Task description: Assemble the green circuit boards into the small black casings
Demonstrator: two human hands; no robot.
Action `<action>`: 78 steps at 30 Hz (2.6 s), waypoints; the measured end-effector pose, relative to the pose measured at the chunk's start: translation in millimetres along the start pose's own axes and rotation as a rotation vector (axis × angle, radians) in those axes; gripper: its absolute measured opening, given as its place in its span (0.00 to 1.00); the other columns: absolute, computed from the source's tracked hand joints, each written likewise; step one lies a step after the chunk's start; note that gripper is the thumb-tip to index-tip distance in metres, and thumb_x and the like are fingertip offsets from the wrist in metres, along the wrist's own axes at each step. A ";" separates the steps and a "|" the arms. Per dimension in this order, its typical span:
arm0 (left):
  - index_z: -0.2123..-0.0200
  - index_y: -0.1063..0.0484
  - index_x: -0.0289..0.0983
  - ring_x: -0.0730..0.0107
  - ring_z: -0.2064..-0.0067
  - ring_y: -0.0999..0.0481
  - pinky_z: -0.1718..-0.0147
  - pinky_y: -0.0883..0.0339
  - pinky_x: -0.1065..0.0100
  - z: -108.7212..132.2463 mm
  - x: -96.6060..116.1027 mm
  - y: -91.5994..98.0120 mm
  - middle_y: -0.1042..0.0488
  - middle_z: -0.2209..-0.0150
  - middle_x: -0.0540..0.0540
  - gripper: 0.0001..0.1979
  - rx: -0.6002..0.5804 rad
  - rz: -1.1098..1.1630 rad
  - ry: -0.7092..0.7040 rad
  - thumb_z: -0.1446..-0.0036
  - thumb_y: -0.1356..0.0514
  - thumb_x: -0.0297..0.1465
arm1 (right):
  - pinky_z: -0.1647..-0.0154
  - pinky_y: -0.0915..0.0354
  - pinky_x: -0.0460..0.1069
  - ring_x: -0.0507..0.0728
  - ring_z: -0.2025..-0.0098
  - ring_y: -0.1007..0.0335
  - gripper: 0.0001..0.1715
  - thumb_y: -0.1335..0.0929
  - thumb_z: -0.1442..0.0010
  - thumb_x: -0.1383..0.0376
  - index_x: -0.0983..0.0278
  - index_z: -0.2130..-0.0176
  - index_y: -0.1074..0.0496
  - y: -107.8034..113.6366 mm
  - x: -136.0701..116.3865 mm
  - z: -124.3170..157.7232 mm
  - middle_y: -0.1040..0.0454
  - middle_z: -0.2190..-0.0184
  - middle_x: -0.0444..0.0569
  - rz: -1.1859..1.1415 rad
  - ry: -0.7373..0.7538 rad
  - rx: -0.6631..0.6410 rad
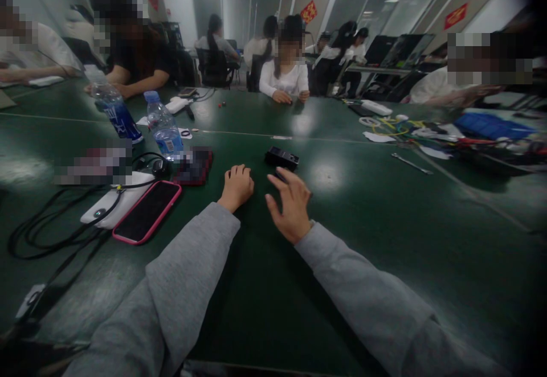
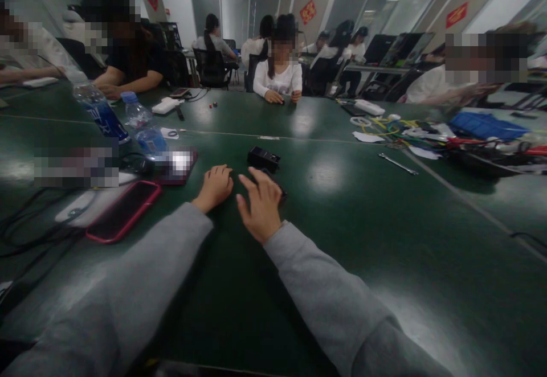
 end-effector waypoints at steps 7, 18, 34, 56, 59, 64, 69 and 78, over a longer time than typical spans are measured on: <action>0.44 0.34 0.36 0.56 0.39 0.38 0.42 0.42 0.53 2.0 1.4 4.4 0.34 0.39 0.39 0.20 0.014 -0.011 -0.003 0.36 0.54 0.30 | 0.32 0.51 0.59 0.59 0.32 0.51 0.35 0.41 0.33 0.46 0.65 0.38 0.41 -85.2 -167.5 -57.3 0.41 0.35 0.54 -0.367 0.545 -0.552; 0.44 0.34 0.34 0.53 0.39 0.38 0.43 0.42 0.51 5.7 5.2 6.3 0.34 0.40 0.35 0.20 0.037 -0.030 -0.014 0.35 0.55 0.30 | 0.31 0.53 0.60 0.61 0.31 0.53 0.39 0.43 0.33 0.44 0.69 0.36 0.44 -89.0 -160.5 -39.2 0.43 0.35 0.56 -0.426 0.459 -0.616; 0.45 0.33 0.34 0.54 0.39 0.38 0.42 0.43 0.51 0.4 2.8 2.7 0.35 0.40 0.36 0.19 0.034 -0.006 0.002 0.36 0.53 0.30 | 0.35 0.50 0.56 0.59 0.35 0.48 0.22 0.40 0.33 0.61 0.66 0.42 0.38 -67.1 -141.1 -24.4 0.36 0.40 0.53 -0.344 0.257 -0.272; 0.44 0.33 0.34 0.52 0.39 0.38 0.42 0.41 0.48 -0.7 -0.8 3.7 0.34 0.40 0.36 0.20 0.023 0.066 -0.006 0.36 0.52 0.30 | 0.48 0.36 0.63 0.65 0.46 0.36 0.27 0.35 0.39 0.52 0.64 0.46 0.36 -5.3 76.1 9.9 0.35 0.47 0.60 -0.081 -0.320 0.107; 0.44 0.33 0.35 0.52 0.39 0.37 0.43 0.41 0.49 -1.2 -0.8 1.0 0.34 0.40 0.36 0.20 0.042 0.055 -0.007 0.36 0.52 0.30 | 0.45 0.35 0.63 0.65 0.45 0.37 0.28 0.33 0.41 0.57 0.66 0.45 0.38 -6.5 75.1 9.7 0.37 0.48 0.61 -0.129 -0.250 0.086; 0.44 0.32 0.35 0.51 0.39 0.37 0.43 0.42 0.48 -2.0 -0.4 -2.4 0.34 0.40 0.36 0.19 0.050 0.052 0.003 0.36 0.51 0.30 | 0.48 0.32 0.61 0.63 0.50 0.34 0.25 0.35 0.40 0.61 0.66 0.45 0.38 -7.2 74.5 11.2 0.35 0.52 0.58 -0.172 -0.252 0.087; 0.44 0.34 0.38 0.54 0.40 0.36 0.45 0.40 0.50 -4.6 -1.3 4.8 0.33 0.42 0.38 0.18 0.088 0.157 0.022 0.37 0.49 0.30 | 0.49 0.31 0.62 0.63 0.51 0.32 0.24 0.35 0.38 0.58 0.64 0.44 0.38 -6.6 79.5 13.8 0.33 0.52 0.57 -0.177 -0.310 0.074; 0.65 0.31 0.37 0.67 0.63 0.32 0.64 0.40 0.67 -5.8 -7.8 13.8 0.30 0.65 0.47 0.04 0.245 0.404 0.092 0.40 0.45 0.30 | 0.48 0.32 0.63 0.64 0.49 0.34 0.27 0.35 0.38 0.58 0.64 0.42 0.39 -4.5 75.5 14.8 0.35 0.50 0.58 -0.224 -0.288 0.033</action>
Point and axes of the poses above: each hand's wrist, its own z-axis away from the middle knuckle, its own y-axis out of the back of the hand, x = y × z, the point moved 2 cm from there along -z, towards the middle knuckle
